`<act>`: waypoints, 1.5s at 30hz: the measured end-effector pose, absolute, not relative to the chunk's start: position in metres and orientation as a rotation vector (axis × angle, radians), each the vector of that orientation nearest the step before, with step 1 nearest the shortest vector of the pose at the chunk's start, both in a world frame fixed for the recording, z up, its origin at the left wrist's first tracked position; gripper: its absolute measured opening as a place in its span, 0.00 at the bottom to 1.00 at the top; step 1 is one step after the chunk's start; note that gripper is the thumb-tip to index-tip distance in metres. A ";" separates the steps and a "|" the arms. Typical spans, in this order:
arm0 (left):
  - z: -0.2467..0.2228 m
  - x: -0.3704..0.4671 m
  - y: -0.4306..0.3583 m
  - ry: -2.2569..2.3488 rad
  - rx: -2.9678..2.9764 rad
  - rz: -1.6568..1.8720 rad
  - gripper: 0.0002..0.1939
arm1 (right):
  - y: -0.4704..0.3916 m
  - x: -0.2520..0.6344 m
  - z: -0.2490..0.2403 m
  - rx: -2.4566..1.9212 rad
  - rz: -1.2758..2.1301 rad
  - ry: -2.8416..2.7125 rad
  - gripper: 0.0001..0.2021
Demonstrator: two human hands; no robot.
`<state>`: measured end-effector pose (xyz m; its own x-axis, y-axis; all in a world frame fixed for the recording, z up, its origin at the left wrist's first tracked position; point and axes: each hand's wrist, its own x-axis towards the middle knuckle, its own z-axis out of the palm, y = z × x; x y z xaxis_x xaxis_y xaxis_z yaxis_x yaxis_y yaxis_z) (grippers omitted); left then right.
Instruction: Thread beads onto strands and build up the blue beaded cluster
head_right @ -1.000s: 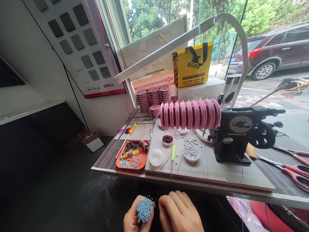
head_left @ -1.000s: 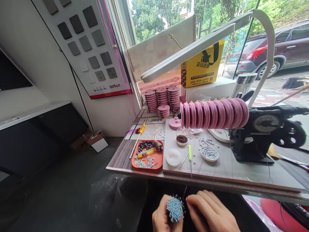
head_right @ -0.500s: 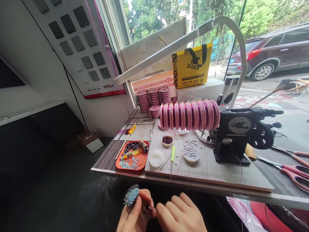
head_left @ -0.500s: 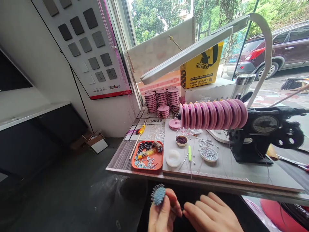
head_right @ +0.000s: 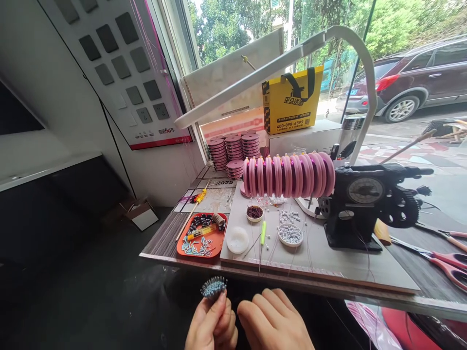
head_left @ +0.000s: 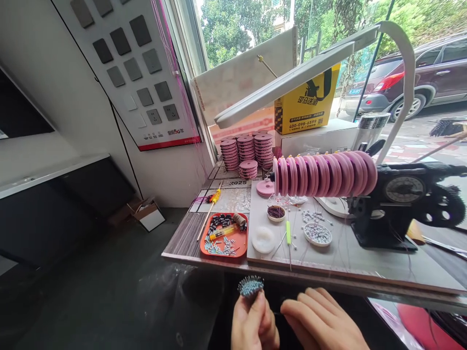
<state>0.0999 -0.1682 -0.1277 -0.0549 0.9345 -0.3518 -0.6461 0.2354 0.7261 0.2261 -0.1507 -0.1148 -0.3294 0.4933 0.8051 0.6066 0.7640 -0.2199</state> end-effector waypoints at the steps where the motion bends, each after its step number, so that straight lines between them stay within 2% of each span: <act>1: -0.129 0.101 -0.169 0.955 0.386 1.340 0.26 | -0.151 0.225 -0.117 -0.830 -0.109 -1.999 0.13; 9: -0.136 0.100 -0.169 1.041 0.339 1.382 0.26 | -0.150 0.217 -0.143 -0.875 0.067 -1.944 0.16; 18: -0.125 0.095 -0.166 0.794 0.183 1.129 0.21 | -0.151 0.221 -0.132 -0.918 0.122 -2.030 0.17; 21: -0.135 0.095 -0.167 0.957 0.260 1.241 0.22 | -0.152 0.221 -0.133 -0.928 0.129 -2.023 0.16; 24: -0.147 0.099 -0.168 1.286 0.447 1.507 0.24 | -0.153 0.221 -0.133 -0.919 0.132 -2.008 0.15; 28: -0.146 0.106 -0.168 1.475 0.792 1.744 0.21 | -0.153 0.220 -0.131 -0.902 0.135 -1.995 0.14; 34: -0.140 0.105 -0.168 1.526 1.009 1.740 0.20 | -0.152 0.224 -0.130 -0.924 0.128 -2.005 0.14; 38: -0.149 0.098 -0.170 1.584 1.168 1.687 0.20 | -0.151 0.230 -0.127 -0.908 0.146 -2.061 0.10; 45: -0.157 0.097 -0.170 1.543 1.236 1.658 0.16 | -0.154 0.223 -0.126 -0.916 0.137 -1.980 0.13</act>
